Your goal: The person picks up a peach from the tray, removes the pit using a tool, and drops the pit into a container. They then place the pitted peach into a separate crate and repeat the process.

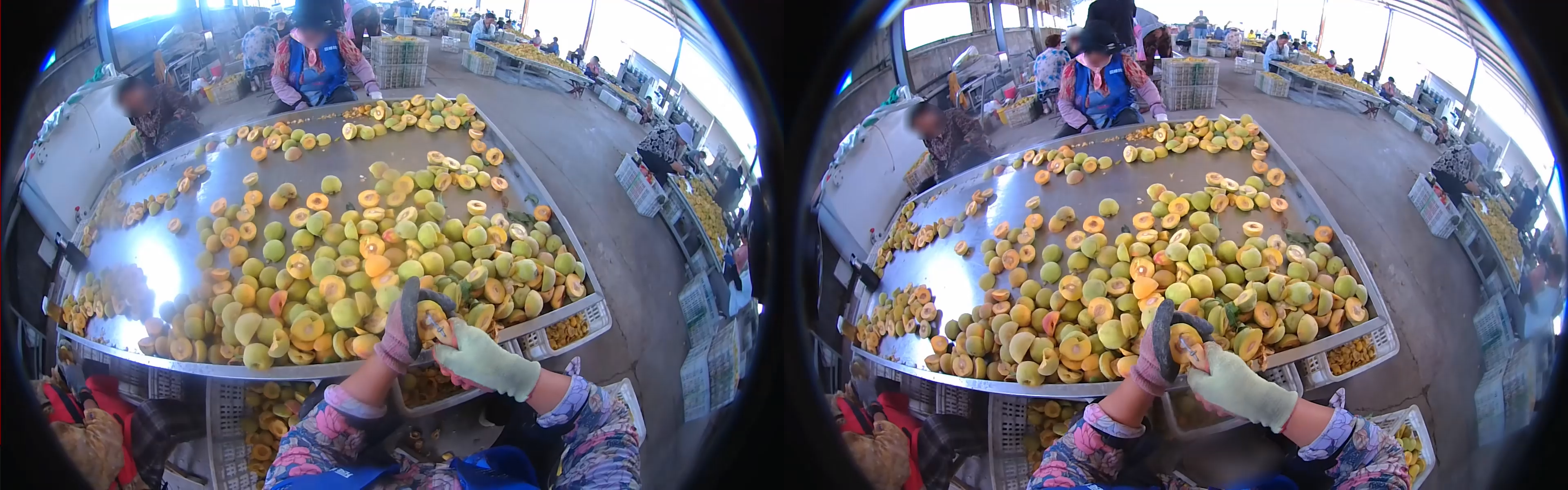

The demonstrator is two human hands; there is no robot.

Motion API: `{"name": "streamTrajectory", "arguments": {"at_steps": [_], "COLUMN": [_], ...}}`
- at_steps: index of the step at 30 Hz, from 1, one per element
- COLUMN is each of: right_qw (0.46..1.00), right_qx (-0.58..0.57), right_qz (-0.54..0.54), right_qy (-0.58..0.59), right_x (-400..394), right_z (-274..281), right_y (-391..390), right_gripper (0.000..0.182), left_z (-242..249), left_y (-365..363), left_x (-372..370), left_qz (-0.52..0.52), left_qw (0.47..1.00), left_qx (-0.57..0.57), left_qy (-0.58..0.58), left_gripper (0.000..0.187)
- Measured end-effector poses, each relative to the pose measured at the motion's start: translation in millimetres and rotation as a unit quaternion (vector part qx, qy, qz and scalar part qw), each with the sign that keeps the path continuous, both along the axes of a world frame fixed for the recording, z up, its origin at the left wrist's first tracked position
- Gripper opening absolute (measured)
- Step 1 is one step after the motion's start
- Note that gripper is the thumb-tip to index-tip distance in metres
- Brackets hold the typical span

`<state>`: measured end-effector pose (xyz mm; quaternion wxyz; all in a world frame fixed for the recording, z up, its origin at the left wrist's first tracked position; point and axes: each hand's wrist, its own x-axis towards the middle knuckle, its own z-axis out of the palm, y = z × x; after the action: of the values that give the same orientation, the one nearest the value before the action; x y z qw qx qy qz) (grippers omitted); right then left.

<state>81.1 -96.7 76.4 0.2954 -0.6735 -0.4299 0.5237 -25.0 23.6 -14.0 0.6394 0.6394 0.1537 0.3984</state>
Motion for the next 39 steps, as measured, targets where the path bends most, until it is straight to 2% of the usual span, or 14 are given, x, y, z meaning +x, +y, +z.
{"name": "streamTrajectory", "arguments": {"at_steps": [3,4,7,13,16,18,19,22,24,30,33,35,36,39], "right_qw": [1.0,1.0,0.969,0.999,0.999,0.918,0.918,0.963,0.998,0.985,0.99,0.98,0.96,0.962], "right_qx": [-0.029,-0.029,0.138,-0.031,0.017,0.231,0.23,0.19,-0.049,-0.122,-0.12,-0.137,-0.153,-0.127], "right_qz": [0.001,0.001,0.071,0.002,-0.001,0.088,0.088,0.064,0.044,0.107,0.052,0.031,0.006,-0.021], "right_qy": [0.007,0.008,-0.194,0.019,-0.032,-0.309,-0.31,-0.181,0.011,-0.053,0.05,0.141,0.232,0.241], "right_x": [-2,0,4,-7,-5,7,6,-1,-3,8,1,-3,-5,-12], "right_z": [11,-1,-26,9,-15,-54,-51,-24,13,25,20,3,-2,1], "right_y": [1,0,-1,7,3,0,0,1,7,13,9,6,5,2], "right_gripper": [0.028,0.028,0.026,0.027,0.025,0.022,0.022,0.022,0.023,0.022,0.021,0.02,0.019,0.02], "left_z": [2,-6,-12,-16,-52,-51,-31,-28,-30,-27,-37,-14,-10,4], "left_y": [3,9,18,9,28,33,30,34,38,39,39,28,25,19], "left_x": [-3,-2,-4,0,7,5,1,-3,-4,-4,-2,-4,-3,-3], "left_qz": [0.009,-0.017,-0.021,0.085,0.063,0.061,0.015,-0.03,-0.028,-0.067,-0.071,-0.121,-0.121,0.0], "left_qw": [0.998,0.997,0.993,0.987,0.991,0.988,0.985,0.971,0.962,0.937,0.968,0.969,0.97,0.99], "left_qx": [0.055,0.067,0.114,0.138,0.119,0.144,0.173,0.234,0.271,0.344,0.24,-0.213,-0.211,0.138], "left_qy": [0.033,-0.023,-0.018,0.007,0.002,0.022,-0.013,-0.036,-0.023,-0.012,-0.022,0.022,0.023,-0.041], "left_gripper": [0.05,0.031,0.033,0.027,0.031,0.039,0.055,0.084,0.096,0.095,0.075,0.059,0.059,0.064]}}
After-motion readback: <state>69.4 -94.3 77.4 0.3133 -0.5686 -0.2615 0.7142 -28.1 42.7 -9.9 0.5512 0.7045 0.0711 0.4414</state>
